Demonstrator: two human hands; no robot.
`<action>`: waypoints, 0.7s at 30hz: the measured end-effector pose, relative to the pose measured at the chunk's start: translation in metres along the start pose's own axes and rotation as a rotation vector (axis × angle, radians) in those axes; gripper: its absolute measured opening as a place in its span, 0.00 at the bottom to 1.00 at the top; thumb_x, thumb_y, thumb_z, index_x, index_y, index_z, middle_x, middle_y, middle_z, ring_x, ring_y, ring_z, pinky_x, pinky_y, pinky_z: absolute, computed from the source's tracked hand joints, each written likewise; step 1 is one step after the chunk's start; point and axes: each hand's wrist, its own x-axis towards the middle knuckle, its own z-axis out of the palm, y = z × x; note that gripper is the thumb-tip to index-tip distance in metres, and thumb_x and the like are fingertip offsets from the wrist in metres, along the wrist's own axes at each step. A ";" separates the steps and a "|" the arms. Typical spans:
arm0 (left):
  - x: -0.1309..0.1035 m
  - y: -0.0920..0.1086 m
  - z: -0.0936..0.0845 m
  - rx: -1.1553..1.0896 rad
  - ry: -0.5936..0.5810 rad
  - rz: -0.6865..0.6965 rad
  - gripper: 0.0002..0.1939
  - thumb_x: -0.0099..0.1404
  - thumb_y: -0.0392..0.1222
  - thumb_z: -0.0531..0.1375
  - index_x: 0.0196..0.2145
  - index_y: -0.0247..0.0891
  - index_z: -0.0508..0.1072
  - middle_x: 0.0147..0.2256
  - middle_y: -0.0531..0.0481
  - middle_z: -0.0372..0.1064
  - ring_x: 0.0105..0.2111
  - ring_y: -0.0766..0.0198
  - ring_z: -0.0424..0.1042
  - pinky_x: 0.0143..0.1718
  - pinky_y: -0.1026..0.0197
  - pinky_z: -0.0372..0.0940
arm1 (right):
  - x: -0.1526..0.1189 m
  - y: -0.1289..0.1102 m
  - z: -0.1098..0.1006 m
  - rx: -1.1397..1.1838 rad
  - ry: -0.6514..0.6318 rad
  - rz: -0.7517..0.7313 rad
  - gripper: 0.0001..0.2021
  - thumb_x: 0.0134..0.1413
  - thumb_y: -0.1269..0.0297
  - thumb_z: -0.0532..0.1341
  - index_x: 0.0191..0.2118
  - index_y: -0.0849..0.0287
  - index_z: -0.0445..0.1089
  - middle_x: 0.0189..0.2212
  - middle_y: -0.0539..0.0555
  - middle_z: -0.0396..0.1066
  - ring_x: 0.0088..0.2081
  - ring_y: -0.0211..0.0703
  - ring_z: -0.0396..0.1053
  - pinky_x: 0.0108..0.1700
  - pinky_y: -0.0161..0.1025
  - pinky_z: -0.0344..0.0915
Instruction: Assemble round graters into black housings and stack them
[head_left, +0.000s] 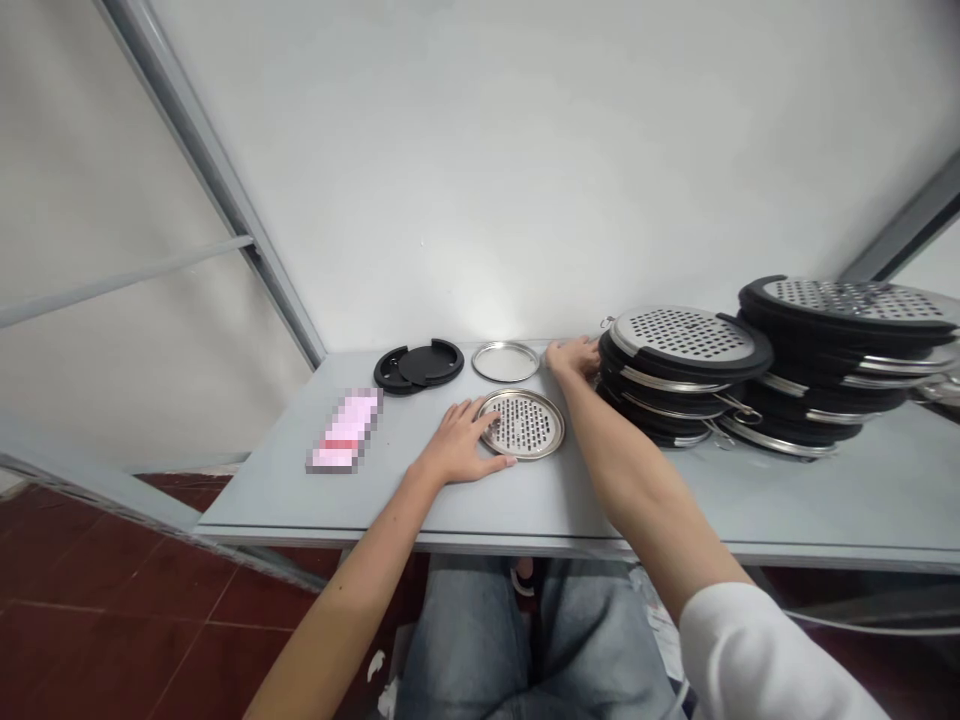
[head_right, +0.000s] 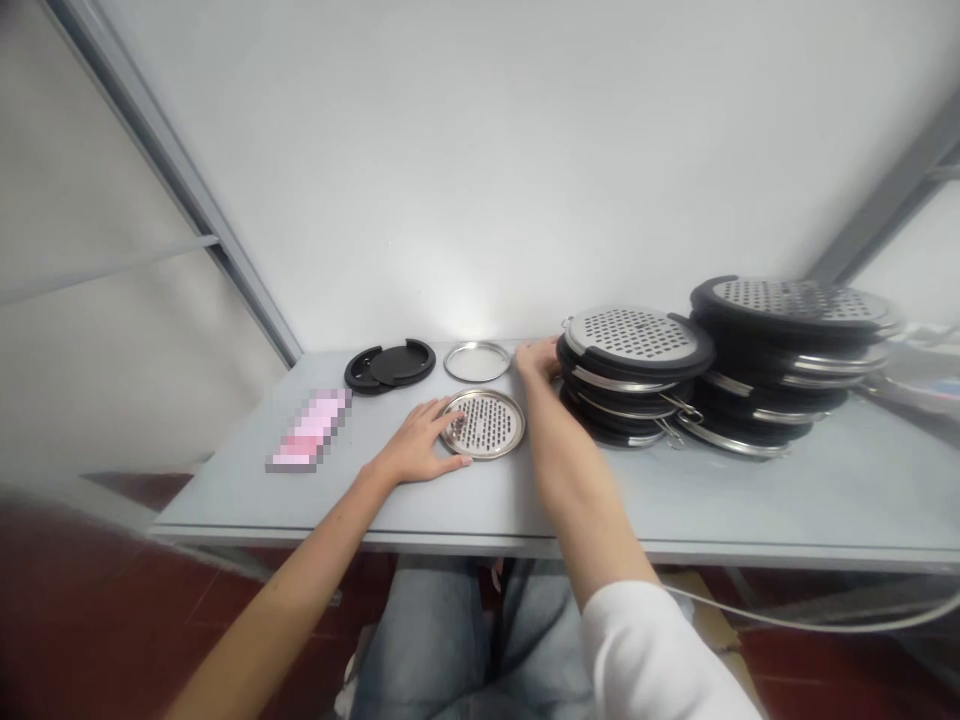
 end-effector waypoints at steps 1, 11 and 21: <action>0.000 0.000 0.000 0.001 0.003 0.004 0.43 0.55 0.69 0.59 0.61 0.41 0.62 0.66 0.40 0.47 0.65 0.39 0.47 0.64 0.39 0.46 | -0.004 -0.001 0.002 0.004 0.014 0.002 0.33 0.50 0.58 0.61 0.57 0.79 0.61 0.55 0.81 0.59 0.56 0.68 0.61 0.53 0.57 0.61; -0.001 0.000 -0.001 0.010 0.011 0.001 0.42 0.55 0.67 0.60 0.61 0.42 0.62 0.66 0.40 0.48 0.65 0.40 0.48 0.65 0.40 0.45 | -0.020 0.006 -0.009 -0.005 -0.047 -0.141 0.31 0.51 0.60 0.60 0.56 0.79 0.63 0.56 0.79 0.59 0.57 0.65 0.60 0.56 0.52 0.60; -0.001 -0.001 0.000 0.013 0.020 0.017 0.42 0.55 0.68 0.60 0.61 0.42 0.62 0.66 0.41 0.48 0.65 0.40 0.48 0.65 0.40 0.46 | -0.009 0.006 -0.016 0.034 -0.203 -0.120 0.31 0.51 0.62 0.62 0.55 0.83 0.62 0.52 0.83 0.62 0.56 0.71 0.63 0.53 0.56 0.62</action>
